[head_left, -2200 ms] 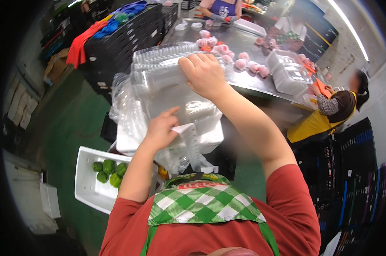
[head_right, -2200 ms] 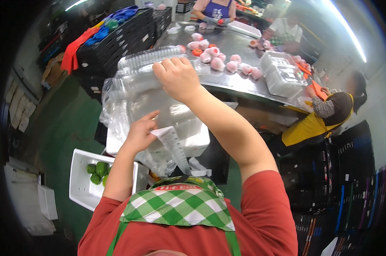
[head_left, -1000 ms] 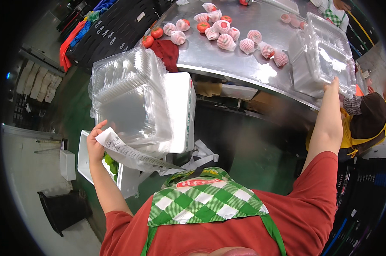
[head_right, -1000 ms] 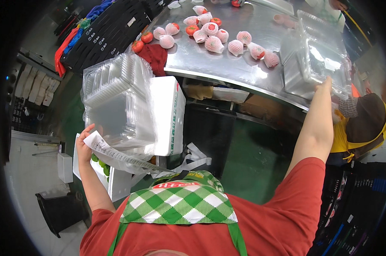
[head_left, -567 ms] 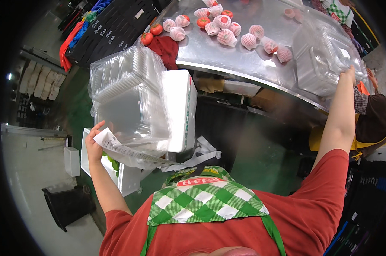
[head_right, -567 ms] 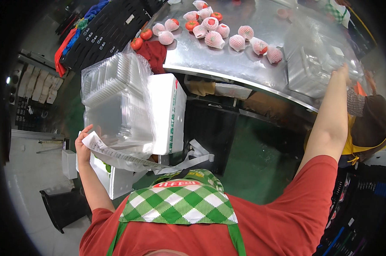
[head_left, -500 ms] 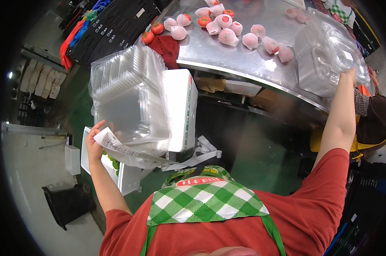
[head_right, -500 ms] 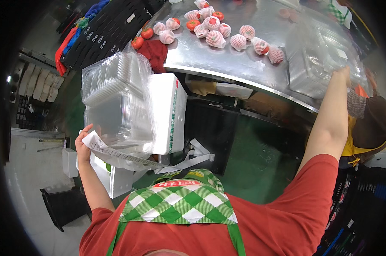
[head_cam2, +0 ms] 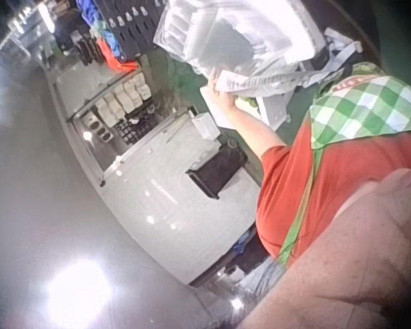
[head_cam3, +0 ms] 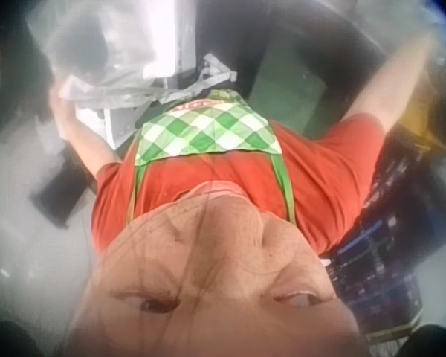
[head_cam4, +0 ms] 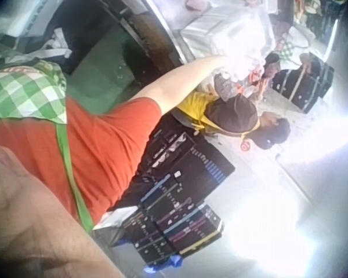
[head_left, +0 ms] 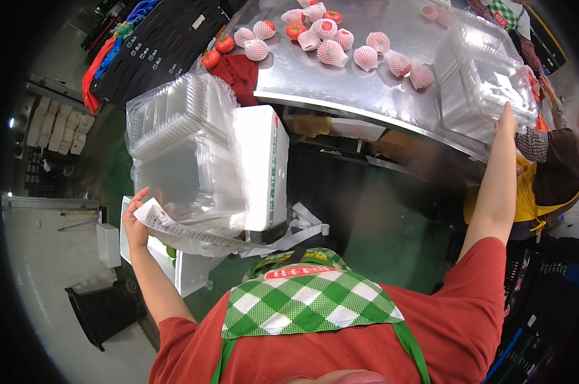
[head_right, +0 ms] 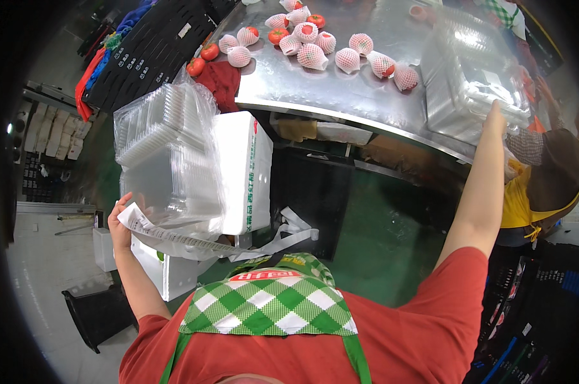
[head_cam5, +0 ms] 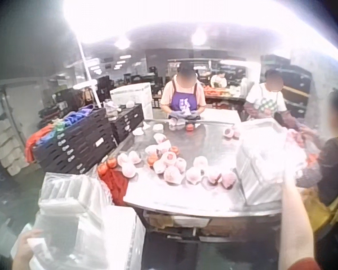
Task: The person unpacks a stack of clear plastic containers from a cardboard box and places them on a metal table. Then the person applies printed labels to the containers one by one, smoothing each label onto the surface.
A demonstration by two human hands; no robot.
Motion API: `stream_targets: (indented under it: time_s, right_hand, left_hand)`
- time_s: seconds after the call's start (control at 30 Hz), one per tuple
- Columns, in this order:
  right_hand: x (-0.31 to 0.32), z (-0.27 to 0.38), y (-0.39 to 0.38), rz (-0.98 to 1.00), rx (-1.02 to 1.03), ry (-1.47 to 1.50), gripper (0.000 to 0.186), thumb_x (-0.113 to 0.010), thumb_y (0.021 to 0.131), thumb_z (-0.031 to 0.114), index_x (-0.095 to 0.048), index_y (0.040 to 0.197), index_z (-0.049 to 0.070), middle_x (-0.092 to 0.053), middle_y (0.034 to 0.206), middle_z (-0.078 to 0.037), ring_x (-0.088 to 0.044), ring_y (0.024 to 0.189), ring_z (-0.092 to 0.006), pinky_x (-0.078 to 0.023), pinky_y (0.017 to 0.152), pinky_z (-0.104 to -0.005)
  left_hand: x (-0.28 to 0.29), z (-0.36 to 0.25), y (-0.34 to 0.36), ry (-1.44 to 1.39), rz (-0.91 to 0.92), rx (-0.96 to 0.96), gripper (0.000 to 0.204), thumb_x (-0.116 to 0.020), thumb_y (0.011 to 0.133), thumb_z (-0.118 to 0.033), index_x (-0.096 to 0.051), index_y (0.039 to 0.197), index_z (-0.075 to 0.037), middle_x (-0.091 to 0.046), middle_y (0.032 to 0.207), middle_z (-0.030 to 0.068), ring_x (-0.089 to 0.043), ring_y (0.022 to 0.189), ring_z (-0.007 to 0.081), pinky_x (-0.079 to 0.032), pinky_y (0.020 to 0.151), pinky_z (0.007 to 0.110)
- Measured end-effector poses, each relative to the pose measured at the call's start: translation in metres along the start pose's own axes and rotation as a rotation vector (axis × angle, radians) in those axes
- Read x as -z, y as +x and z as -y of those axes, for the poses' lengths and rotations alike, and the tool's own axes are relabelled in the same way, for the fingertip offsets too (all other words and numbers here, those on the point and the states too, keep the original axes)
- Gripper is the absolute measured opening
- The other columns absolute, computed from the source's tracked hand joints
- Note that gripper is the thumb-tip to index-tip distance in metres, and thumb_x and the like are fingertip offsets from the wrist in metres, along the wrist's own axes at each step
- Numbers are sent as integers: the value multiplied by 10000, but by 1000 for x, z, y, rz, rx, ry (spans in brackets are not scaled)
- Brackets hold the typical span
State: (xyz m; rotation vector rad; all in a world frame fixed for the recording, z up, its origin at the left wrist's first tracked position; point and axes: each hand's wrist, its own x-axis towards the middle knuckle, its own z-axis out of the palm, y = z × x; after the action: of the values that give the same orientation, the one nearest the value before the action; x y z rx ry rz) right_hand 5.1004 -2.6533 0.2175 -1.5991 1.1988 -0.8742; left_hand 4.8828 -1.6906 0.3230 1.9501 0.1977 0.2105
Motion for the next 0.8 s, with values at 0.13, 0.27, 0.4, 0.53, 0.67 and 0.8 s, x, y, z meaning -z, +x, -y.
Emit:
stream_targets:
  time_s: [0.13,0.27,0.4,0.53,0.67,0.8]
  right_hand:
    - [29,-33,-24,-120,811,-505,742,-737,776,311,-486,1412,23,-531,1407,-225,-497,1309,-381,-364,1121,-463]
    - [30,-29,-62,-38,1192,-752,702,-724,778,213,-480,1431,128,-546,1410,-129,-456,1347,-336,-362,1124,-464]
    - [23,3,-69,220,1133,-955,650,-774,775,301,-542,1377,225,-597,1334,-53,-505,1294,-293,-389,1087,-479]
    - [22,44,-83,335,1005,-1182,577,-766,797,434,-601,1316,241,-630,1270,-42,-546,1242,-273,-408,1042,-491]
    - [35,70,-77,408,936,-1147,577,-681,857,546,-595,1335,235,-645,1277,-54,-588,1203,-285,-387,1044,-536]
    - [35,66,-57,346,1025,-1109,638,-607,908,568,-480,1452,260,-644,1314,-64,-602,1199,-301,-359,1046,-595]
  left_hand:
    - [9,12,3,11,-6,-23,232,-663,851,27,-517,686,-42,-571,1369,177,-680,991,193,-617,779,355]
    - [7,7,1,21,-1,-16,240,-662,856,25,-511,683,-44,-576,1372,172,-688,959,182,-613,770,346]
    - [1,3,4,21,-11,-12,245,-660,861,22,-506,682,-45,-582,1369,165,-691,943,180,-608,775,343]
    - [14,19,7,27,-29,-55,242,-656,866,21,-510,685,-44,-585,1366,158,-690,939,178,-598,782,331]
    - [15,23,7,32,-33,-54,238,-655,869,20,-514,687,-42,-586,1361,152,-690,950,182,-597,786,331]
    - [20,28,7,73,-28,-72,242,-656,867,21,-513,684,-45,-585,1356,157,-686,952,180,-603,789,343]
